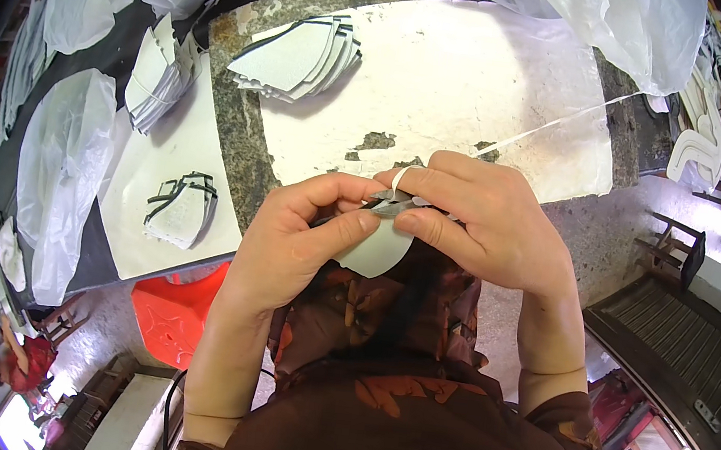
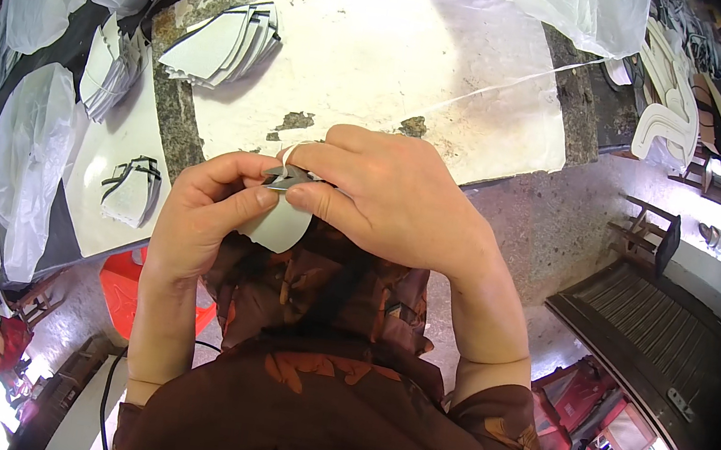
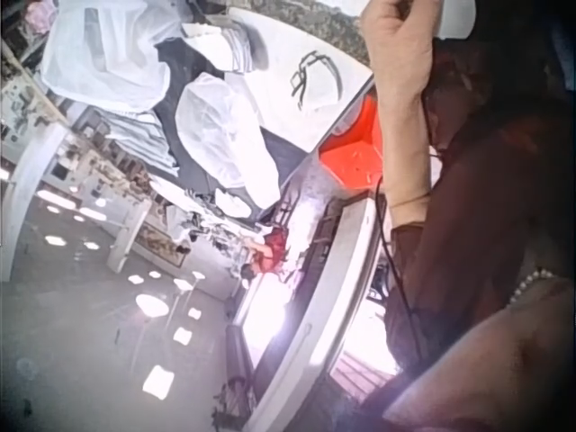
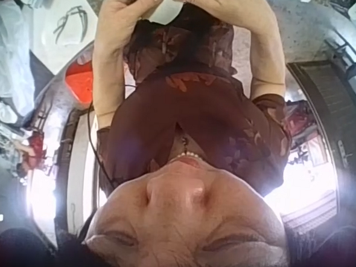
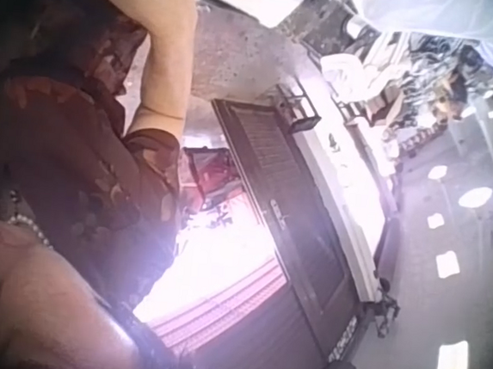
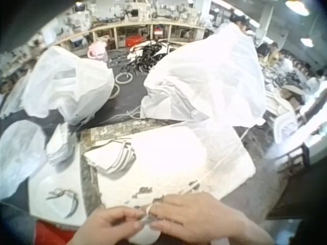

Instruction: Trimming excess material and loose threads from shoe components using a pair of snips.

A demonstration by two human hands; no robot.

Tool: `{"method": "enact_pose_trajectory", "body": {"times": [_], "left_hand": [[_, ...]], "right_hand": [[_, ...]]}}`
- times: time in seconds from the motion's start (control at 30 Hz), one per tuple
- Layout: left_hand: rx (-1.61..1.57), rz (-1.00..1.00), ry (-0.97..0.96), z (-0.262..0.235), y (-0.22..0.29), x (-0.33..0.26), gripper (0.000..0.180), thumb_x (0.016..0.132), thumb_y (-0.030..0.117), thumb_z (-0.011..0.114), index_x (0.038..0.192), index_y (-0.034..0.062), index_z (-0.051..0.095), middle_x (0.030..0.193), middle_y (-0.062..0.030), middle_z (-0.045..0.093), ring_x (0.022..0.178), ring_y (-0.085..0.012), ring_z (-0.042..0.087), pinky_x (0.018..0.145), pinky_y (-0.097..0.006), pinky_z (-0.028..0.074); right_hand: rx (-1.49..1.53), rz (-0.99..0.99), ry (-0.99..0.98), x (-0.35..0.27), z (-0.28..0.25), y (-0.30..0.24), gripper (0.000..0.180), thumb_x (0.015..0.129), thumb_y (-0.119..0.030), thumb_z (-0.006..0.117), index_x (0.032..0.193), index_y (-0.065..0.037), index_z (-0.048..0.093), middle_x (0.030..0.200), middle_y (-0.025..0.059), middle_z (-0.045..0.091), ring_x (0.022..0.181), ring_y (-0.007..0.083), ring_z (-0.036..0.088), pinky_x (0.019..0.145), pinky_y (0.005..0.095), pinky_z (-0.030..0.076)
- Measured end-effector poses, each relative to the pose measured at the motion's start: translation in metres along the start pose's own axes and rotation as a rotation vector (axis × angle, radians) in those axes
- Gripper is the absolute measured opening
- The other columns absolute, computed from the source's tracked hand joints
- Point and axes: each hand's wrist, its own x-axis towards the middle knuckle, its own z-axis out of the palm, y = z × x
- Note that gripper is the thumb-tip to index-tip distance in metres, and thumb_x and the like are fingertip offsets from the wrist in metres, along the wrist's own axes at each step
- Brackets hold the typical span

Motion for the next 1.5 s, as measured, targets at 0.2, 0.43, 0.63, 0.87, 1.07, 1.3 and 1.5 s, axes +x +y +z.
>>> {"method": "enact_pose_trajectory", "body": {"times": [0.2,0.43,0.63,0.87,1.07,1.3,1.5], "left_hand": [[-0.004,-0.01,0.016,-0.001,0.0,-0.003,0.024,0.098,0.005,0.071,0.122,-0.0006,0.072,0.085,0.0077,0.061,0.074,-0.0008,0.048,0.064,-0.019,0.037],[-0.089,0.0,0.005,-0.002,-0.008,-0.001,0.022,0.098,0.005,0.071,0.119,-0.0006,0.072,0.085,0.0075,0.059,0.074,-0.0011,0.048,0.065,-0.019,0.038],[-0.042,0.083,0.015,-0.001,-0.002,-0.007,0.028,0.098,0.004,0.071,0.125,0.0008,0.066,0.088,0.0042,0.066,0.076,-0.0014,0.052,0.067,-0.019,0.041],[-0.301,0.013,0.083,-0.037,-0.016,-0.021,0.046,0.113,0.039,0.043,0.128,0.0009,0.063,0.087,-0.0035,0.073,0.08,-0.0098,0.067,0.072,-0.022,0.051],[-0.261,0.035,0.142,-0.051,-0.021,-0.042,0.048,0.088,0.0,0.08,0.132,-0.0008,0.06,0.085,-0.0043,0.072,0.075,-0.0142,0.071,0.07,-0.026,0.057],[-0.239,0.082,0.152,-0.073,-0.018,-0.064,0.041,0.091,0.001,0.076,0.129,0.0012,0.062,0.085,-0.0046,0.071,0.07,-0.0115,0.069,0.06,-0.023,0.055],[0.347,0.247,0.706,-0.144,-0.014,-0.112,0.019,0.098,0.005,0.069,0.116,0.0018,0.073,0.093,-0.0068,0.073,0.089,-0.0142,0.07,0.079,-0.026,0.053]], "right_hand": [[-0.009,-0.021,0.019,0.0,0.002,0.001,0.024,0.098,-0.034,0.067,0.107,-0.012,0.073,0.083,0.0069,0.064,0.077,0.0303,0.066,0.065,0.0412,0.052],[0.169,0.057,0.135,0.0,0.019,0.01,0.023,0.097,-0.028,0.069,0.105,-0.008,0.075,0.087,0.0094,0.069,0.076,0.0264,0.067,0.067,0.036,0.052],[0.51,0.282,0.049,0.003,0.015,-0.005,0.017,0.093,-0.016,0.075,0.098,0.0,0.071,0.081,-0.0011,0.063,0.074,0.0065,0.054,0.067,0.0262,0.043],[0.792,0.432,0.121,0.003,0.028,-0.007,0.014,0.091,-0.013,0.073,0.087,-0.001,0.067,0.074,-0.0073,0.054,0.07,0.0018,0.044,0.062,0.022,0.036],[0.795,0.392,0.099,0.01,0.048,-0.017,0.01,0.091,-0.009,0.072,0.085,-0.002,0.067,0.074,-0.0076,0.055,0.07,0.0016,0.043,0.062,0.022,0.036],[0.82,0.423,0.057,0.011,0.069,-0.029,0.013,0.096,-0.014,0.072,0.093,-0.001,0.069,0.078,-0.0056,0.058,0.074,0.0038,0.049,0.067,0.0233,0.04],[0.709,0.437,0.044,0.011,0.055,-0.035,0.013,0.102,-0.012,0.064,0.102,0.0,0.071,0.092,0.0039,0.068,0.087,0.0113,0.061,0.081,0.028,0.05]]}}
